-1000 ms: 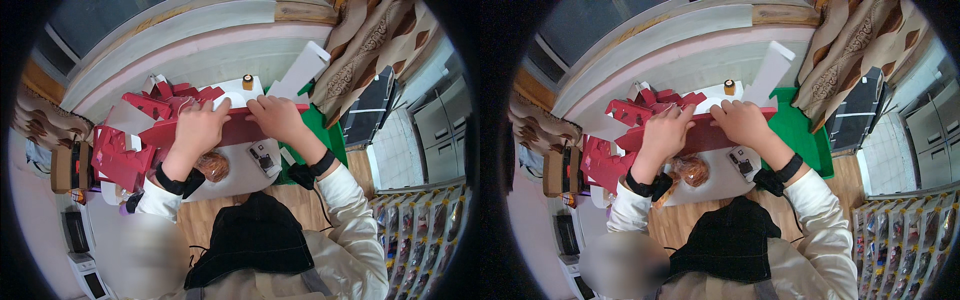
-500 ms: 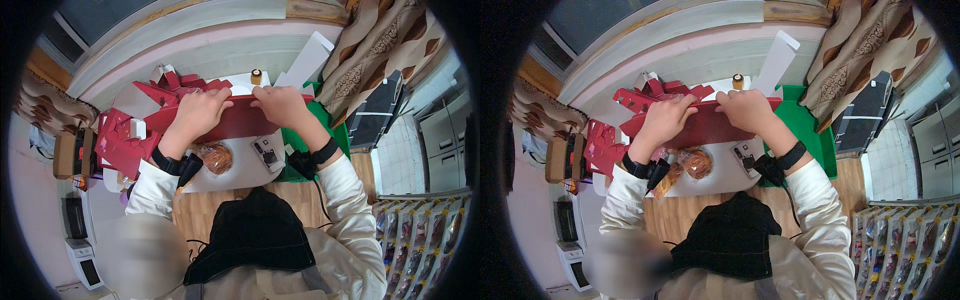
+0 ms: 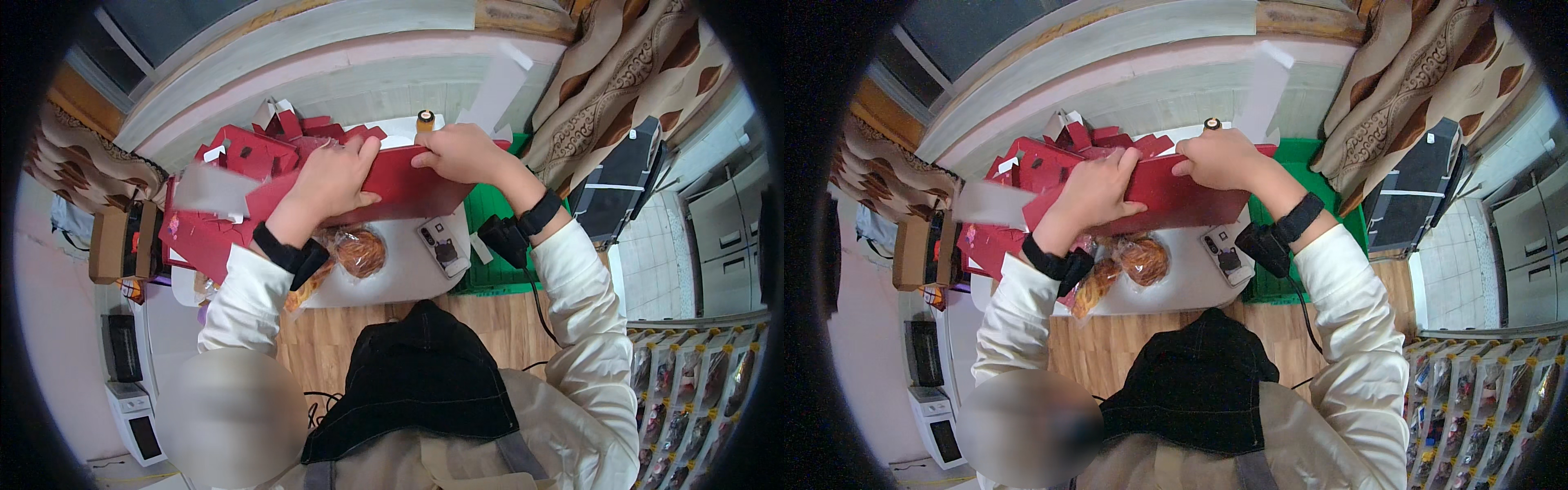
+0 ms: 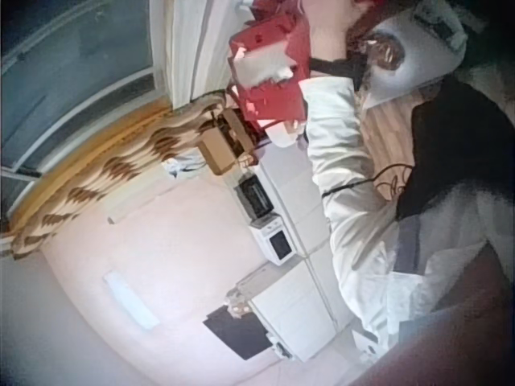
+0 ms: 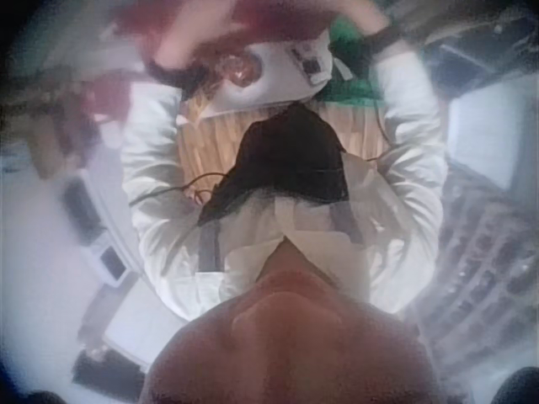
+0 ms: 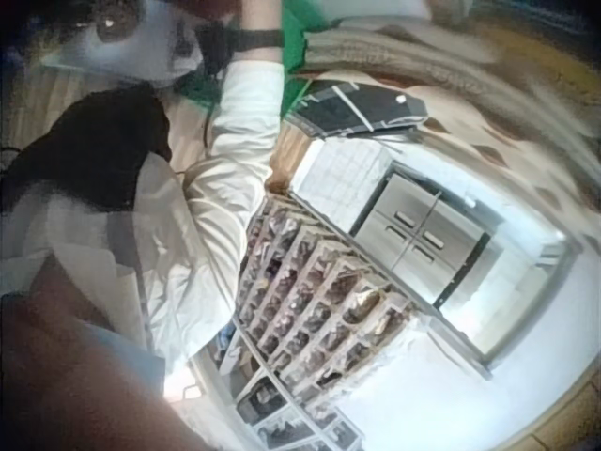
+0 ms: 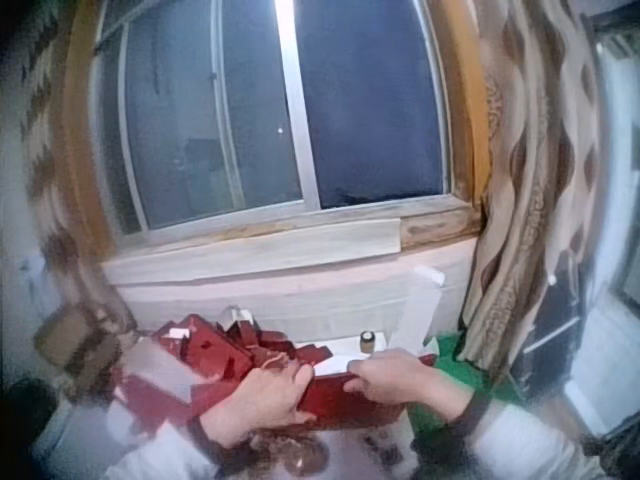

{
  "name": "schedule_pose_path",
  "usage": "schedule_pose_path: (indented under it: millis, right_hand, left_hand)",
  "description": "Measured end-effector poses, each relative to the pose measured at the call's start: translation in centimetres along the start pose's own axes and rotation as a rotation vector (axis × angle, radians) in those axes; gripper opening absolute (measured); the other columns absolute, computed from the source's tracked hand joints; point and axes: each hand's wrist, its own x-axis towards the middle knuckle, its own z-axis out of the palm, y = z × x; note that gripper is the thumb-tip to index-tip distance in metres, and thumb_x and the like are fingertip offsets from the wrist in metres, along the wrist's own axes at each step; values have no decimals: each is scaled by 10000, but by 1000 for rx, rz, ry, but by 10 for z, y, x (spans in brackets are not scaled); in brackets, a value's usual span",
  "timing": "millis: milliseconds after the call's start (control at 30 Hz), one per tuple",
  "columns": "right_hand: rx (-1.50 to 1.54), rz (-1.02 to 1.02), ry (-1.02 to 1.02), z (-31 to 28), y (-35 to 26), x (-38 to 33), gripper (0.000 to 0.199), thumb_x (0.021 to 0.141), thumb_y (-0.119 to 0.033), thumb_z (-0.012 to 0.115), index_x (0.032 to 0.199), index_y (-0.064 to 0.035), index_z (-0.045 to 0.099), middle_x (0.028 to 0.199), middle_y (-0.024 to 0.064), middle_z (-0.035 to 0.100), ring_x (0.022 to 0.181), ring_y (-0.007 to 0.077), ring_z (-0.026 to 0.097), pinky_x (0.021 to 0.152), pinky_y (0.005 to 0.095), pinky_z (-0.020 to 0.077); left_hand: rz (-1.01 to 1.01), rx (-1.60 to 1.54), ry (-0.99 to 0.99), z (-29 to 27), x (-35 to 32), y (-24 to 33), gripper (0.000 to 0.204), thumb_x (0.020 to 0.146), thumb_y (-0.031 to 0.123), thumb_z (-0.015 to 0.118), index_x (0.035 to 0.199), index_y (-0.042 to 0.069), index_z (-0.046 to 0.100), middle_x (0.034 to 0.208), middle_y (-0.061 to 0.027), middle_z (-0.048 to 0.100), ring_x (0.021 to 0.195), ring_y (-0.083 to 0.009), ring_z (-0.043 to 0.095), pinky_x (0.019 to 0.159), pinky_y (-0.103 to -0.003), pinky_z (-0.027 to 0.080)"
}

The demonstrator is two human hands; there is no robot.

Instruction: The person folds red paper sheets into box shapes, aligns edges, and applies adhesive tape to secure the folds. They handle multiple red paper pieces and a roll of tape while working at a cluttered table.

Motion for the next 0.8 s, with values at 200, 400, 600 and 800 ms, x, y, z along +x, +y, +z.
schedule_pose_path:
  millis: [200,400,600,800]
  right_hand:
    - [-19,42,101,-1,2,-3,316,906,-381,576,1038,-96,608,788,166,664,803,367,640,687,475,483]
    - [-37,-42,247,5,-5,-8,453,753,-350,747,1065,-71,571,919,150,651,909,347,623,738,452,484]
    - [-223,-82,298,16,-5,-6,654,624,-318,828,1150,-92,511,1066,102,588,1023,292,573,836,398,457]
    - [-381,-227,436,33,-11,-9,696,633,-352,818,1199,-104,498,1074,91,571,993,281,572,819,409,453]
  left_hand:
    - [-14,274,274,2,-13,0,1212,442,438,865,1480,161,304,1061,-63,504,965,-235,492,824,-382,403]
    - [12,241,308,10,-8,-9,909,535,334,865,1306,126,430,987,-84,527,907,-253,541,770,-379,428]
    - [25,66,255,16,-9,-15,776,564,300,857,1196,80,464,943,-125,558,889,-324,599,775,-420,490]
    - [-36,-188,66,20,-16,-11,693,680,214,783,1264,38,455,1045,-218,621,930,-389,632,782,-470,517]
